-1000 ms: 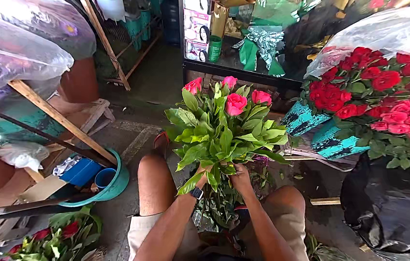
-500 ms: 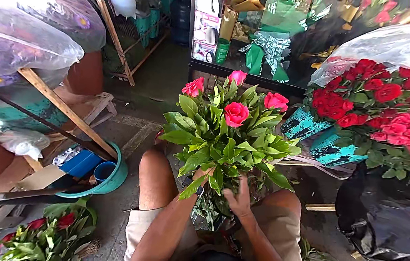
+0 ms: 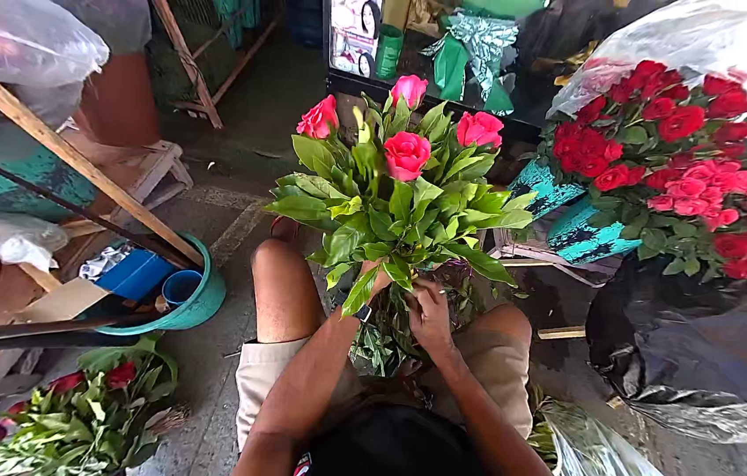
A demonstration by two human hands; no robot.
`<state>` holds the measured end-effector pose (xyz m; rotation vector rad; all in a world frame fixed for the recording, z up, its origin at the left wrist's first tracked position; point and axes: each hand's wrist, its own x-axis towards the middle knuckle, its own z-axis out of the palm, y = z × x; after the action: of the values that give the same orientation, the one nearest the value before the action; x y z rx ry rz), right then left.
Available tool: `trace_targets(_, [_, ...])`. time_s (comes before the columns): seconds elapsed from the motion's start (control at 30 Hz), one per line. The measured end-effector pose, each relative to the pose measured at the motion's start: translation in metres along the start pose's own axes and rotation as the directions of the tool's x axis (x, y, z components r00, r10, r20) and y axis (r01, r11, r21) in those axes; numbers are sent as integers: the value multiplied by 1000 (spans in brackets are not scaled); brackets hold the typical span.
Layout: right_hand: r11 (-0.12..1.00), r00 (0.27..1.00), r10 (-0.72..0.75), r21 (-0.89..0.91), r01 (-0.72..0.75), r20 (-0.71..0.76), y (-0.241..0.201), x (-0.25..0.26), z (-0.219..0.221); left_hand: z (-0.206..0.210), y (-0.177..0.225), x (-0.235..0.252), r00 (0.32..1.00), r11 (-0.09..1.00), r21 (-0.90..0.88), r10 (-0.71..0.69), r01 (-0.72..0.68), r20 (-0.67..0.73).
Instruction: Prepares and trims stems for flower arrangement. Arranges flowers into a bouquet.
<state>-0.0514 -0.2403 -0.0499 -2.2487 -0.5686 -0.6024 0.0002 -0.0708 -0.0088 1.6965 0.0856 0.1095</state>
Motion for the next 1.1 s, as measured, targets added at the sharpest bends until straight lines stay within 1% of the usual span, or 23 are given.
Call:
trace_targets(0.1, [986,994,110,128,-106,-27,-25,35,-35,-10,12,0,999,1000,-9,15,-15,30])
trace_targets(0.13, [965,981,192,190,-181,-40,-34,49,-42,-10,12,-3,999,999,-28,17,-16,41])
trace_targets(0.2, [887,932,362,307,-346,5,-44,76,-45,-6,11,-7,998,997,-82,-9,14,63])
trace_targets(0.23, [854,920,391,358,-377,33,-43,83,-42,-3,7,-7,998,994,-106,-24,30,55])
trace_targets(0.3, [839,937,349,436,-324,24,-39,85,-35,-2,-2,-7,998,994,-100,-41,46,55])
trace_targets(0.37, [833,950,313,480,-275,1,-41,83,-29,-9,3,-9,996,997,-40,-56,59,74])
trace_targets(0.4, [832,941,337,463,-307,19,-44,80,-28,-15,11,-16,994,998,-5,-60,60,95])
trace_targets(0.47, [828,893,443,347,-440,75,-61,78,-32,-20,17,-28,991,998,38,-63,59,115])
trace_targets(0.5, [821,868,489,293,-491,83,-69,78,-34,-22,31,-34,986,995,57,-89,82,143])
trace_targets(0.57, [823,852,520,232,-518,61,-77,75,-35,-22,46,-41,980,993,82,-103,90,168])
trace_targets(0.63, [866,887,460,206,-456,31,-69,70,-31,-19,49,-40,978,988,81,-141,129,155])
trace_targets(0.67, [892,913,407,206,-403,25,-60,68,-31,-15,41,-35,986,991,79,-119,110,117])
trace_targets(0.73, [948,968,235,239,-209,-85,-43,64,-31,-6,17,-18,998,998,62,-27,23,58])
trace_targets(0.77, [957,972,152,274,-99,-178,-42,60,-35,-3,11,-11,999,999,30,18,-20,44])
trace_targets(0.83, [964,914,8,245,100,-406,-61,62,-54,4,-1,3,997,992,-101,76,-74,15])
trace_targets(0.87, [973,879,-68,162,162,-472,-76,73,-69,9,-6,8,997,981,-175,80,-78,8])
trace_targets(0.9, [981,863,-132,63,186,-487,-93,85,-83,12,-11,10,997,968,-239,77,-73,10])
trace_targets(0.93, [985,879,-166,-42,165,-448,-110,99,-94,14,-14,8,998,946,-320,62,-51,25])
trace_targets(0.97, [983,916,-165,-143,119,-366,-125,113,-102,14,-16,6,998,921,-389,42,-19,51])
trace_targets(1.0, [968,950,-153,-237,88,-272,-137,127,-105,13,-12,3,997,922,-386,11,18,72])
trace_targets(1.03, [948,972,-150,-307,88,-183,-144,138,-105,13,-9,1,998,956,-292,-8,27,66])
trace_targets(1.07, [933,979,-176,-335,131,-106,-147,141,-100,10,0,-3,997,987,-154,-33,44,69])
trace_targets(1.1, [919,972,-234,-329,218,-12,-148,135,-94,0,19,-12,991,996,10,-91,90,103])
